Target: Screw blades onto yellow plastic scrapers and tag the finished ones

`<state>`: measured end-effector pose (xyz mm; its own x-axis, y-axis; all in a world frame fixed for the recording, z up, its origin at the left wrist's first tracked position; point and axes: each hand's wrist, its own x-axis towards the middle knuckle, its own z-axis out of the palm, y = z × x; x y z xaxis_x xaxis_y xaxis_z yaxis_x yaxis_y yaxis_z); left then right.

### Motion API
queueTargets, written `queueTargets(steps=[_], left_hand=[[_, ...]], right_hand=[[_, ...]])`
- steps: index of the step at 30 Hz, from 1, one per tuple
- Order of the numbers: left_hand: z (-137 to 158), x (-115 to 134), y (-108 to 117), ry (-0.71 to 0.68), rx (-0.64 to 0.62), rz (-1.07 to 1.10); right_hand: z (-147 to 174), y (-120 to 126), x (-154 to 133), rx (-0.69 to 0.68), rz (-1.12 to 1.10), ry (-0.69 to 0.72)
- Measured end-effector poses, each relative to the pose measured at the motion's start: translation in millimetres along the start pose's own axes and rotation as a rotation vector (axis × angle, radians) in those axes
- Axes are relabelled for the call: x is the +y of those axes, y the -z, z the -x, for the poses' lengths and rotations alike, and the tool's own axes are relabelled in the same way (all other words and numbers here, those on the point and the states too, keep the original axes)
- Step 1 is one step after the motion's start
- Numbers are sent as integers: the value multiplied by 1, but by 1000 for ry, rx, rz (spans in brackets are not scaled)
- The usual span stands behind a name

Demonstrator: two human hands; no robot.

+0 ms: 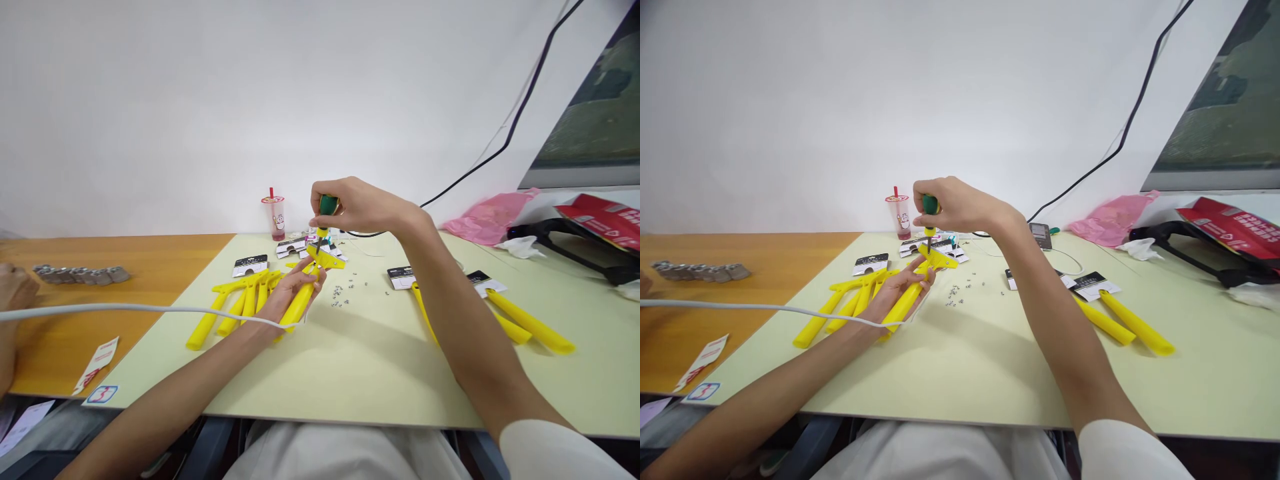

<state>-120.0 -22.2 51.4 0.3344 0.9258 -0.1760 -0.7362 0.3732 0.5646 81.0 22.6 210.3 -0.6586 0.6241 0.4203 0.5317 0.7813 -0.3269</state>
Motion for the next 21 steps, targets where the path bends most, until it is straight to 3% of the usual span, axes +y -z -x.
queueTargets(steps=[7, 15, 21], left_hand=[[-2, -1, 2, -6, 5, -1], [-1, 0, 1, -3, -17, 33], [-2, 0, 5, 0, -40, 22]], right_hand=[[2, 3, 5, -115, -70, 24], [0, 2, -1, 7, 62, 9], [2, 2, -1, -38, -58, 27]])
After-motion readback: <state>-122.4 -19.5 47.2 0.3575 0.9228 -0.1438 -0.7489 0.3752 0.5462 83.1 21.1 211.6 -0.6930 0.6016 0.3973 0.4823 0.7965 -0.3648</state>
